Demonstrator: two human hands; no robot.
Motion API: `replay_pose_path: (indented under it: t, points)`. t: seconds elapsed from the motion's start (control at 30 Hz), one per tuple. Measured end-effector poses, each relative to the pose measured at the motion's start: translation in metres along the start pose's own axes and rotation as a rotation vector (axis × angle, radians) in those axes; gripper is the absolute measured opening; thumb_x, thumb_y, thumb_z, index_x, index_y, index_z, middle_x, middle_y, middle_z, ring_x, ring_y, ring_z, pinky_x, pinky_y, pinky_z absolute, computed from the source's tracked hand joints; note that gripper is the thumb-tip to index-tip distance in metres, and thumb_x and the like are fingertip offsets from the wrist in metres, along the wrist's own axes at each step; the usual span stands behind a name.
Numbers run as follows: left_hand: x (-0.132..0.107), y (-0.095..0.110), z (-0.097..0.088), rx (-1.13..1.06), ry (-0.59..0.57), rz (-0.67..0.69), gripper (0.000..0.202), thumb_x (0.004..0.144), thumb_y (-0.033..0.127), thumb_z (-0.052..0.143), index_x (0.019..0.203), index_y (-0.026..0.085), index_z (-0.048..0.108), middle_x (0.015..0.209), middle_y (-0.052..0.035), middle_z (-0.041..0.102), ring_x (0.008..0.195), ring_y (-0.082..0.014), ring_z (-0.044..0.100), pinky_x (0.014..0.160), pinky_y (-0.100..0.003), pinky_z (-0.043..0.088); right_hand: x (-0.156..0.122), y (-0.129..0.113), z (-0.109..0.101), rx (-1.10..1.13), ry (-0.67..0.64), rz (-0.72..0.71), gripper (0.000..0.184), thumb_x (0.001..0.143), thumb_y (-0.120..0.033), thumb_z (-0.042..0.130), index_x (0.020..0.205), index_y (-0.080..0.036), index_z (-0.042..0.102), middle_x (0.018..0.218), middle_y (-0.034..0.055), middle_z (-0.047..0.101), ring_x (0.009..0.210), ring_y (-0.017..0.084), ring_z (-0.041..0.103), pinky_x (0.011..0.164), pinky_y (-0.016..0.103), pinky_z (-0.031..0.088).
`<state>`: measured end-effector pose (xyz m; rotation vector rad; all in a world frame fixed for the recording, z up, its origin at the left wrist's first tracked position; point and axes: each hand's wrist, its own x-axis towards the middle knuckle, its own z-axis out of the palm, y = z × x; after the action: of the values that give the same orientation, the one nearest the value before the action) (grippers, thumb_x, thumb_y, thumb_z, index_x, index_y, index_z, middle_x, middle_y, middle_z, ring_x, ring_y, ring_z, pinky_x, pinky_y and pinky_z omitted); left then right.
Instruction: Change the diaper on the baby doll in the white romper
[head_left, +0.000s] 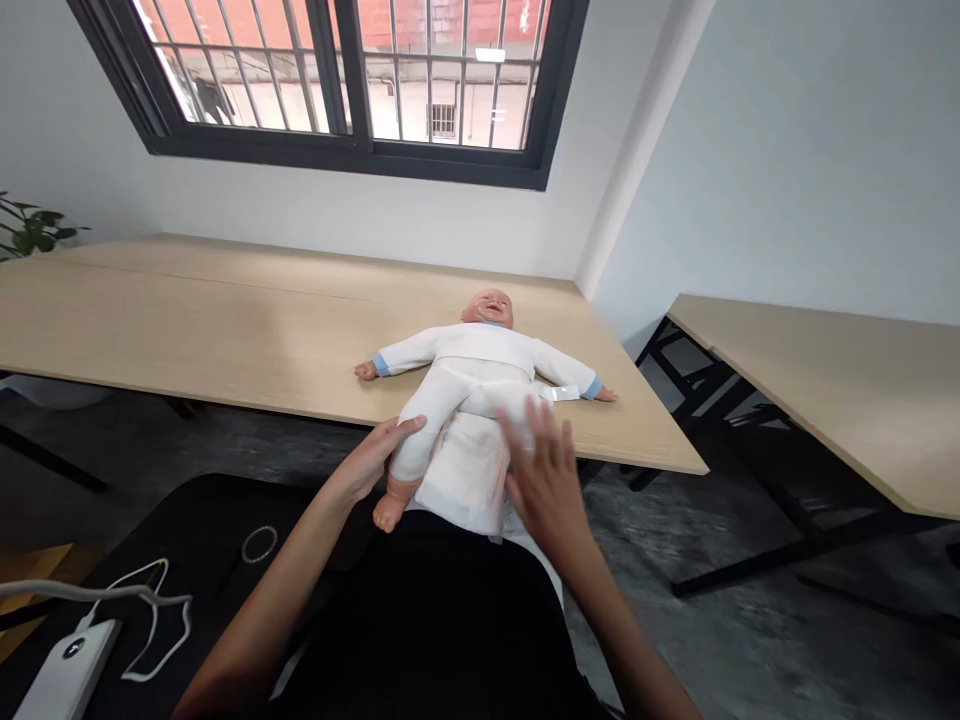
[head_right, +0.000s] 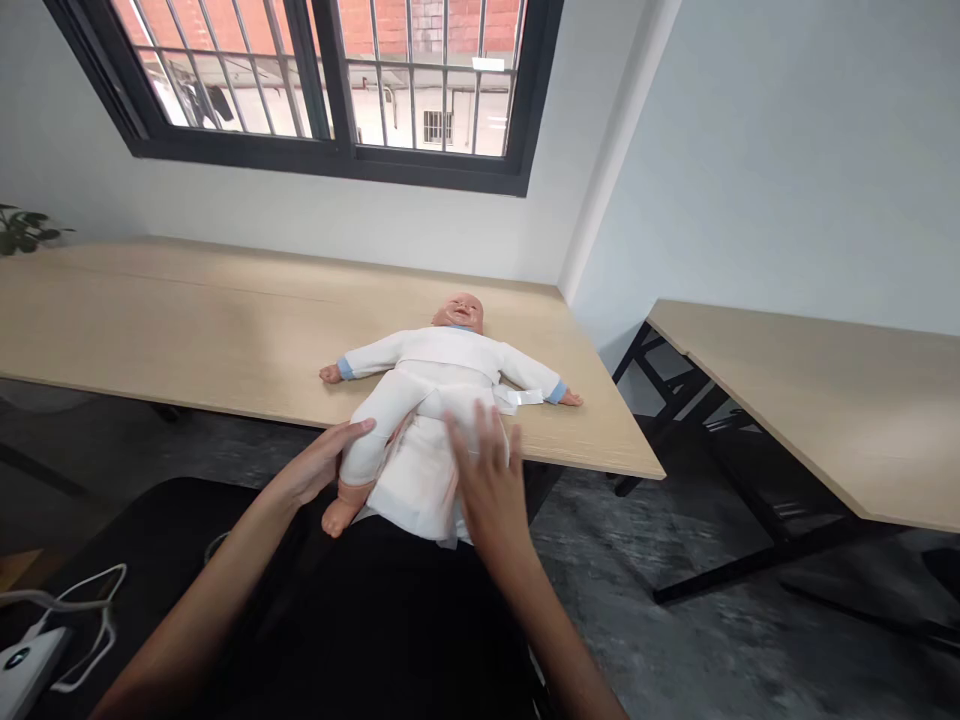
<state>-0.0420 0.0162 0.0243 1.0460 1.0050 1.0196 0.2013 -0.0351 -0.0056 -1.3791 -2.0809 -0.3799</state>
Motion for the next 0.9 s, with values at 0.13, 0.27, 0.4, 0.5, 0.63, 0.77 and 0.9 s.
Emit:
replay_pose_path:
  t: [0.13, 0.27, 0.4, 0.5, 0.63, 0.77, 0.9]
  points:
    - [0.004, -0.007, -0.002, -0.108, -0.014, -0.032, 0.054, 0.073, 0.053, 0.084, 0.106, 0.012, 0.076, 0.108, -0.0119, 0.077, 0.116, -0.0311, 0.064, 0.098, -0.032, 0.048, -0.017, -0.027, 0.018, -0.075, -0.066, -0.323, 0.080, 0.084, -0.002, 0.047, 0.158, -0.030, 0.033, 0.165, 0.0050, 0.028, 0.155, 0.031, 0.021, 0.127, 0.063, 0.010]
    - [0.005, -0.007, 0.001, -0.213, -0.027, -0.061, 0.055, 0.076, 0.053, 0.082, 0.112, 0.013, 0.075, 0.116, -0.0113, 0.076, 0.113, -0.0282, 0.066, 0.098, -0.030, 0.050, -0.018, -0.022, 0.029, 0.089, 0.040, -0.343, 0.063, 0.082, -0.003, 0.047, 0.141, -0.023, 0.052, 0.151, 0.0058, 0.051, 0.144, 0.025, 0.043, 0.129, 0.056, 0.014]
    - [0.003, -0.005, 0.004, -0.269, 0.025, -0.085, 0.048, 0.082, 0.046, 0.078, 0.116, 0.013, 0.072, 0.110, -0.0105, 0.077, 0.095, -0.0234, 0.071, 0.085, -0.027, 0.055, 0.018, -0.007, 0.012, 0.326, 0.126, -0.252, 0.040, 0.086, -0.009, 0.050, 0.121, -0.023, 0.064, 0.114, 0.0036, 0.073, 0.117, 0.022, 0.063, 0.125, 0.050, 0.026]
    - [0.001, -0.005, 0.006, -0.268, 0.007, -0.122, 0.044, 0.086, 0.042, 0.074, 0.117, 0.011, 0.068, 0.096, -0.0105, 0.077, 0.075, -0.0215, 0.071, 0.071, -0.029, 0.057, 0.061, 0.004, -0.009, 0.377, 0.122, -0.248, 0.025, 0.093, -0.015, 0.049, 0.106, -0.023, 0.069, 0.102, 0.0030, 0.073, 0.105, 0.021, 0.065, 0.121, 0.051, 0.029]
    - [-0.002, -0.009, 0.011, -0.293, -0.035, -0.136, 0.044, 0.088, 0.038, 0.071, 0.122, 0.011, 0.061, 0.087, -0.0111, 0.075, 0.067, -0.0233, 0.072, 0.066, -0.034, 0.061, 0.125, 0.019, -0.025, 0.475, 0.097, -0.170, 0.016, 0.095, -0.028, 0.057, 0.091, -0.020, 0.070, 0.100, 0.0055, 0.073, 0.098, 0.022, 0.064, 0.110, 0.046, 0.041]
    - [-0.006, -0.019, 0.021, -0.331, -0.045, -0.110, 0.059, 0.092, 0.032, 0.068, 0.144, 0.021, 0.045, 0.093, -0.0084, 0.073, 0.071, -0.0217, 0.072, 0.065, -0.034, 0.062, 0.173, 0.038, -0.019, 0.612, -0.038, -0.029, 0.017, 0.092, -0.030, 0.060, 0.094, -0.018, 0.071, 0.105, 0.0054, 0.073, 0.103, 0.022, 0.064, 0.096, 0.036, 0.048]
    - [-0.014, -0.028, 0.030, -0.334, -0.032, -0.127, 0.069, 0.094, 0.029, 0.066, 0.155, 0.026, 0.034, 0.096, -0.0079, 0.072, 0.076, -0.0202, 0.072, 0.067, -0.033, 0.063, 0.183, 0.057, 0.005, 0.671, -0.231, 0.240, 0.021, 0.088, -0.025, 0.058, 0.097, -0.011, 0.072, 0.097, 0.0057, 0.073, 0.092, 0.021, 0.063, 0.086, 0.030, 0.047]
